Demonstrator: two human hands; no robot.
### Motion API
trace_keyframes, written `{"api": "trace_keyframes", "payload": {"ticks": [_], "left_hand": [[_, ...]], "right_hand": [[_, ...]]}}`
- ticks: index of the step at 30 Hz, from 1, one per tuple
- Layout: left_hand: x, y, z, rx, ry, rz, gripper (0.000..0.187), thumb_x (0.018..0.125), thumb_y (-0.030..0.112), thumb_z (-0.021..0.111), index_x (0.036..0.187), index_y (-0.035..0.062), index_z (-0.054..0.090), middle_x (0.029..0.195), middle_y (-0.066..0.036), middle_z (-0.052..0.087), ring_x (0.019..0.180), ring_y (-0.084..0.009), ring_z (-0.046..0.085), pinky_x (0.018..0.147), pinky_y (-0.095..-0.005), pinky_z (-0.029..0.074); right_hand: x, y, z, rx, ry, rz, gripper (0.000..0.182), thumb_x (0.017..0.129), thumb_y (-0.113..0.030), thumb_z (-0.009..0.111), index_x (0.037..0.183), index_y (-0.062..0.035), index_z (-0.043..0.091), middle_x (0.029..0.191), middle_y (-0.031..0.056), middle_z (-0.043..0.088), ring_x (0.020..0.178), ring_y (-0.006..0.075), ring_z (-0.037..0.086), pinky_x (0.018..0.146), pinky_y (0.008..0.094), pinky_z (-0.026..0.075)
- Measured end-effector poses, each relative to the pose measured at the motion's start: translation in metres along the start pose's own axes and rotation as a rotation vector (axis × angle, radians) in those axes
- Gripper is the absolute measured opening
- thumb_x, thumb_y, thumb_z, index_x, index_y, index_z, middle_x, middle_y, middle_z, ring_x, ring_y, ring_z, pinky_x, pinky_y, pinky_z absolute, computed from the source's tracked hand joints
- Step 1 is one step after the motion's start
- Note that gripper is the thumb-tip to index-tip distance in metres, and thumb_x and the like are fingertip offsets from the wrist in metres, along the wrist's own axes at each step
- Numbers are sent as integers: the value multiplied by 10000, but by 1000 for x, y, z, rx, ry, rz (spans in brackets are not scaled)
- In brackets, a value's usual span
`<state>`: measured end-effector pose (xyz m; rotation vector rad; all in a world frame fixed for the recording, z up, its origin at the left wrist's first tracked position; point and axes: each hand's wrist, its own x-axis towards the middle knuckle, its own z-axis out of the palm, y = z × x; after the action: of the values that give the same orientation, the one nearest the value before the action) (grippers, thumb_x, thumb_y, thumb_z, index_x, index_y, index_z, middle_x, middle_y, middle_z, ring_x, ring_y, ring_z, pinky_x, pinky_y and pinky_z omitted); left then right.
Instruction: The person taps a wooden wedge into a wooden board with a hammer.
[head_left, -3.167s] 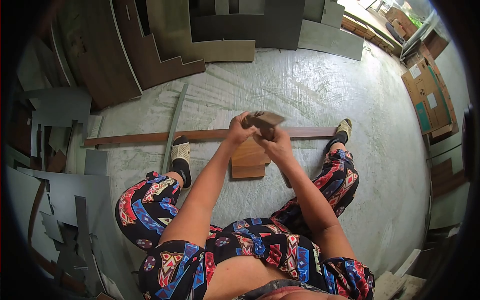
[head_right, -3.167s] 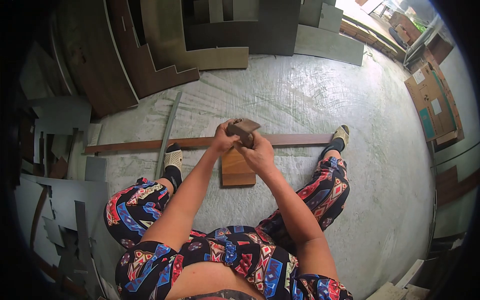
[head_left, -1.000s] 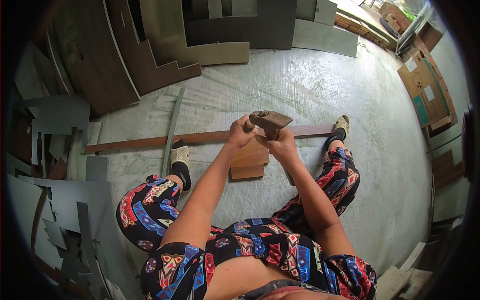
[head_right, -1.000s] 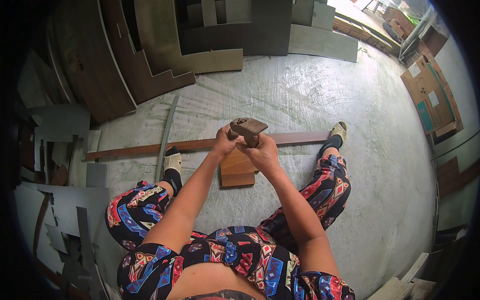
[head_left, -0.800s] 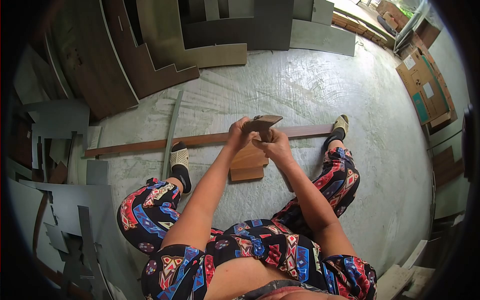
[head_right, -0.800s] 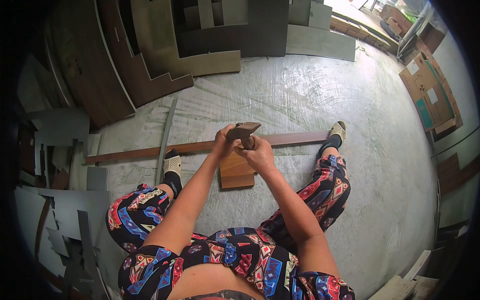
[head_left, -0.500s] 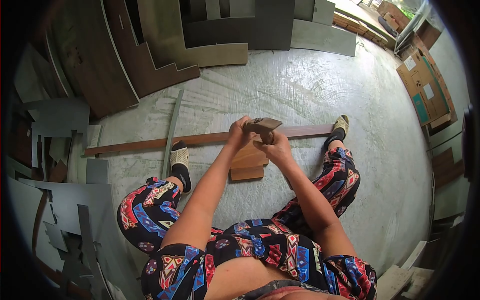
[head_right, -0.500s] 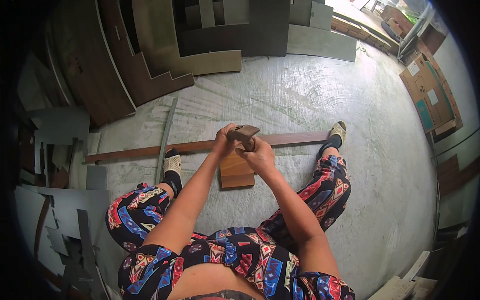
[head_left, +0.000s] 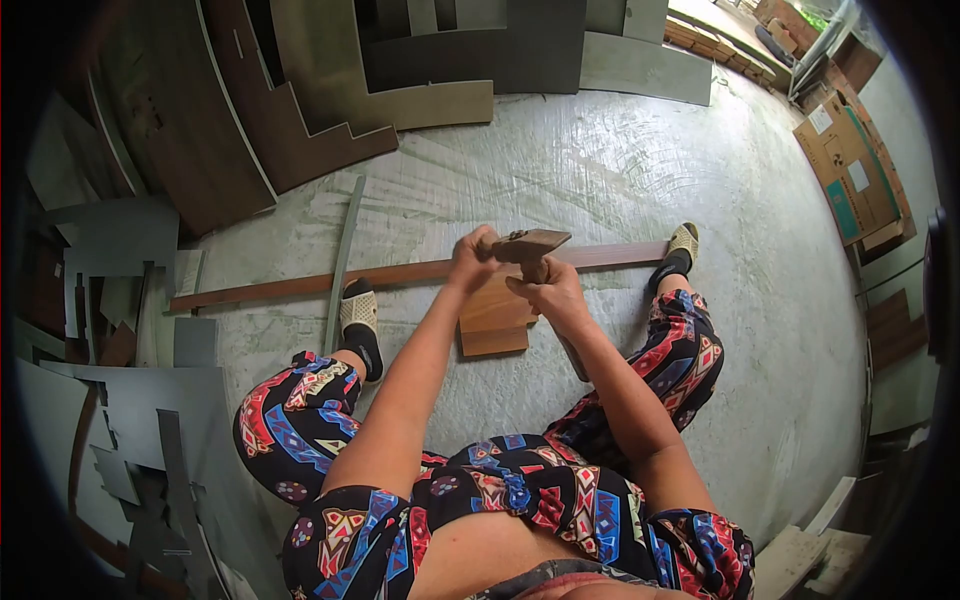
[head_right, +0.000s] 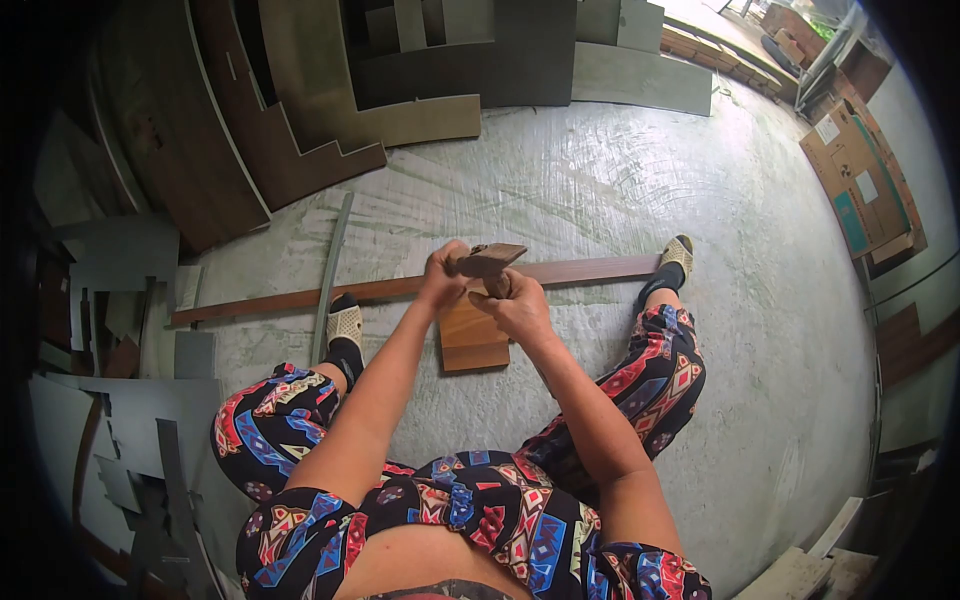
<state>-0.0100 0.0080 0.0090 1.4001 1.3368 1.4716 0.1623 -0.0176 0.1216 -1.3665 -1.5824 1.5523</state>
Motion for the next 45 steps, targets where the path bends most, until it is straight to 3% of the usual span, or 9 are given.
{"api": "trace_keyframes", "payload": {"ticks": [3, 9, 10, 16, 21, 33, 36, 42, 45], "left_hand": [[3, 6, -23, -254, 71, -79, 143, 682, 15, 699, 755, 50, 581, 680, 10, 577, 650, -83, 558, 578, -250, 455], [5, -14, -55, -384, 347, -268, 99, 691, 10, 679, 730, 43, 594, 708, -11, 596, 650, -100, 568, 584, -255, 474], [5, -15, -56, -356, 305, -230, 140, 687, -3, 676, 794, 42, 598, 773, -47, 630, 657, -134, 597, 602, -273, 516], [9, -4, -51, -215, 34, -171, 142, 702, 18, 690, 796, 55, 591, 748, -19, 608, 664, -109, 591, 607, -251, 512], [8, -7, -55, -210, 15, -156, 148, 704, 28, 699, 799, 58, 589, 754, -9, 603, 685, -98, 591, 608, -246, 511], [4, -2, -55, -125, -18, -146, 146, 687, 55, 688, 795, 63, 591, 729, 13, 586, 679, -81, 565, 617, -236, 474], [3, 1, -53, -124, -31, -129, 144, 688, 63, 688, 794, 65, 591, 731, 22, 578, 677, -70, 544, 630, -229, 460], [2, -3, -25, -80, -41, -61, 169, 679, 85, 678, 791, 57, 555, 693, 22, 534, 656, -77, 483, 626, -254, 447], [3, -7, -24, -73, -39, -66, 175, 672, 58, 668, 778, 61, 529, 655, 15, 497, 633, -85, 447, 603, -263, 430]], "right_hand": [[-3, 0, -4, 73, 32, -23, 232, 751, -196, 756, 827, -30, 612, 629, -22, 525, 492, 59, 471, 423, 236, 385], [-2, 4, -13, 100, 23, -19, 179, 784, -102, 722, 778, -56, 548, 647, -30, 498, 485, 46, 451, 403, 203, 370], [-2, 4, -14, 76, 32, -15, 176, 784, -101, 721, 784, -54, 551, 648, -30, 498, 485, 46, 451, 403, 202, 369], [-1, 4, -14, 84, 31, -18, 178, 783, -101, 723, 791, -51, 551, 646, -32, 497, 486, 45, 451, 405, 199, 369], [-1, 5, -12, 77, 47, -13, 252, 756, -195, 759, 741, -50, 554, 603, -43, 479, 492, 44, 434, 428, 229, 374], [1, -2, -3, 18, 39, -17, 238, 751, -206, 756, 767, -39, 588, 616, -40, 500, 494, 46, 454, 429, 230, 382], [1, -4, -1, 8, 26, -4, 244, 748, -207, 760, 784, -29, 596, 628, -39, 516, 523, 54, 461, 475, 237, 400], [2, -19, 6, 38, 36, -185, 290, 735, -233, 774, 828, -9, 615, 649, -39, 546, 612, 78, 474, 597, 264, 420], [6, -22, 12, -76, 25, -213, 209, 786, -193, 733, 769, -48, 582, 615, -44, 505, 502, 43, 462, 453, 204, 392]]}}
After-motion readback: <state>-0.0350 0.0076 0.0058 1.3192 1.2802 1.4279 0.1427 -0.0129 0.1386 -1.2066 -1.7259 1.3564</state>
